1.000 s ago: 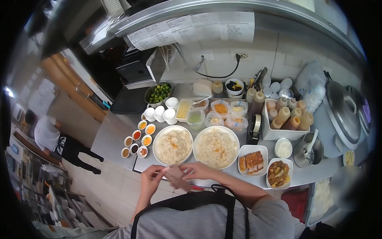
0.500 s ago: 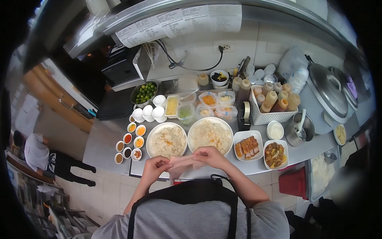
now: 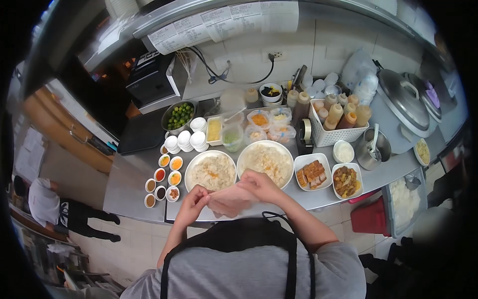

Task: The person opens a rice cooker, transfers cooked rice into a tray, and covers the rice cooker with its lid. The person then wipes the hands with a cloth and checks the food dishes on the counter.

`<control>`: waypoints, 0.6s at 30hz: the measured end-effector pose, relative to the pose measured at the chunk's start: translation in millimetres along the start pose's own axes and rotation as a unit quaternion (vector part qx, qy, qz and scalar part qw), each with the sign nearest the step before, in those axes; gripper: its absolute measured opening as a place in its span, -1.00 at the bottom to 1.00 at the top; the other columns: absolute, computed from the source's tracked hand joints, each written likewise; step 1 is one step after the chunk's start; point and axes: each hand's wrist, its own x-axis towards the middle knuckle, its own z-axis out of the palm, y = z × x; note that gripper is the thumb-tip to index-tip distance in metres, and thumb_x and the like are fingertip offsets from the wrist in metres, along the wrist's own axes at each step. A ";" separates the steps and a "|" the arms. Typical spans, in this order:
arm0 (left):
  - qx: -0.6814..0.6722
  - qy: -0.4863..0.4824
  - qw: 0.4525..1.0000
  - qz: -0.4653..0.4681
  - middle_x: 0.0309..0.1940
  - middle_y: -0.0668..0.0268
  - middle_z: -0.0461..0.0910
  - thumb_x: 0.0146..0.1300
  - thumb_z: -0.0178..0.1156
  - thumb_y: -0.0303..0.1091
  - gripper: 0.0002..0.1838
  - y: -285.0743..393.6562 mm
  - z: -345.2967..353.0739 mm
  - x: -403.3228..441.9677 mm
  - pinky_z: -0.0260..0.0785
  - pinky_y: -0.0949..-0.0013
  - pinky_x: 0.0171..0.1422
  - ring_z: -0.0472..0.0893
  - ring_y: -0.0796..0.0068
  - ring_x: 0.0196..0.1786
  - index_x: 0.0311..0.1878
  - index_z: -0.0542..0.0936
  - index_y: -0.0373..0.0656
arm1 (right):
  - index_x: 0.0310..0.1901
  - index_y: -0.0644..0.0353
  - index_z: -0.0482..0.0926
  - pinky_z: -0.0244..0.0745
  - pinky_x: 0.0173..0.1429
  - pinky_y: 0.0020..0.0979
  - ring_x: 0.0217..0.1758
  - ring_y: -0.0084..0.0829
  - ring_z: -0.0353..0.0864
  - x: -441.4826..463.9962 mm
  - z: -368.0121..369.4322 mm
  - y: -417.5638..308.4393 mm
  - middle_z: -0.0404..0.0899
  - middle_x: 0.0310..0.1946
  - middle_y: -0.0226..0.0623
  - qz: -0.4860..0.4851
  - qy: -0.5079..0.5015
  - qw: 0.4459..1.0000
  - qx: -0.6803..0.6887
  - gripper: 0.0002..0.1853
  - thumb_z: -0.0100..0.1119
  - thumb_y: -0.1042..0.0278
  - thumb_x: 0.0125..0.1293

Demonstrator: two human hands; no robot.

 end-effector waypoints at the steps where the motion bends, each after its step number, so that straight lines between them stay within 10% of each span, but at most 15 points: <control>1: -0.002 0.000 1.000 0.002 -0.45 0.40 0.47 0.18 0.11 -0.51 -0.94 -3.4 -2.0 3.4 0.29 0.60 -0.31 0.44 0.71 -0.36 -0.31 0.43 -0.22 | -0.32 0.20 0.44 0.36 -0.27 -0.57 -0.34 -0.64 0.47 -0.2 -0.5 -9.8 0.51 -0.45 -0.42 -0.005 -0.010 0.999 -0.046 -0.88 0.14 0.37 0.21; 6: -0.011 -0.015 1.000 0.005 -0.34 0.37 0.53 0.28 0.02 -0.38 -0.90 29.2 -27.2 31.9 0.34 0.58 -0.27 0.49 0.65 -0.33 -0.19 0.39 -0.16 | -0.19 0.18 0.43 0.40 -0.19 -0.52 -0.26 -0.59 0.51 18.5 -20.5 -42.0 0.54 -0.37 -0.40 0.038 -0.052 0.997 0.033 -0.80 0.12 0.27 0.23; 9: -0.347 -0.052 0.932 0.088 -0.11 0.23 0.54 0.31 -0.02 -0.15 -0.67 57.1 -28.6 34.5 0.39 0.47 -0.03 0.54 0.49 -0.10 0.01 0.38 -0.16 | 0.11 0.19 0.29 0.37 0.11 -0.37 -0.01 -0.42 0.49 19.8 -17.6 -56.6 0.47 -0.06 -0.28 -0.054 -0.008 0.880 0.472 -0.60 -0.03 0.18 0.32; 13: -0.487 0.084 0.867 -0.064 0.12 0.13 0.38 0.21 0.04 0.06 -0.28 -13.7 3.1 13.6 0.22 0.32 0.26 0.38 0.35 0.18 0.25 0.18 -0.32 | 0.10 0.26 0.31 0.38 0.10 -0.40 0.00 -0.46 0.48 -5.9 -7.2 29.9 0.45 -0.02 -0.27 0.082 0.010 0.899 0.430 -0.63 -0.01 0.29 0.31; 18: -0.356 -0.069 0.931 -0.043 0.06 0.18 0.43 0.13 0.19 -0.19 -0.39 -23.5 -0.7 7.3 0.29 0.35 0.18 0.45 0.40 0.10 0.19 0.27 -0.32 | 0.03 0.25 0.40 0.41 0.02 -0.49 -0.06 -0.54 0.50 -24.1 3.5 14.8 0.50 -0.09 -0.31 0.062 -0.018 0.960 0.273 -0.70 0.02 0.39 0.27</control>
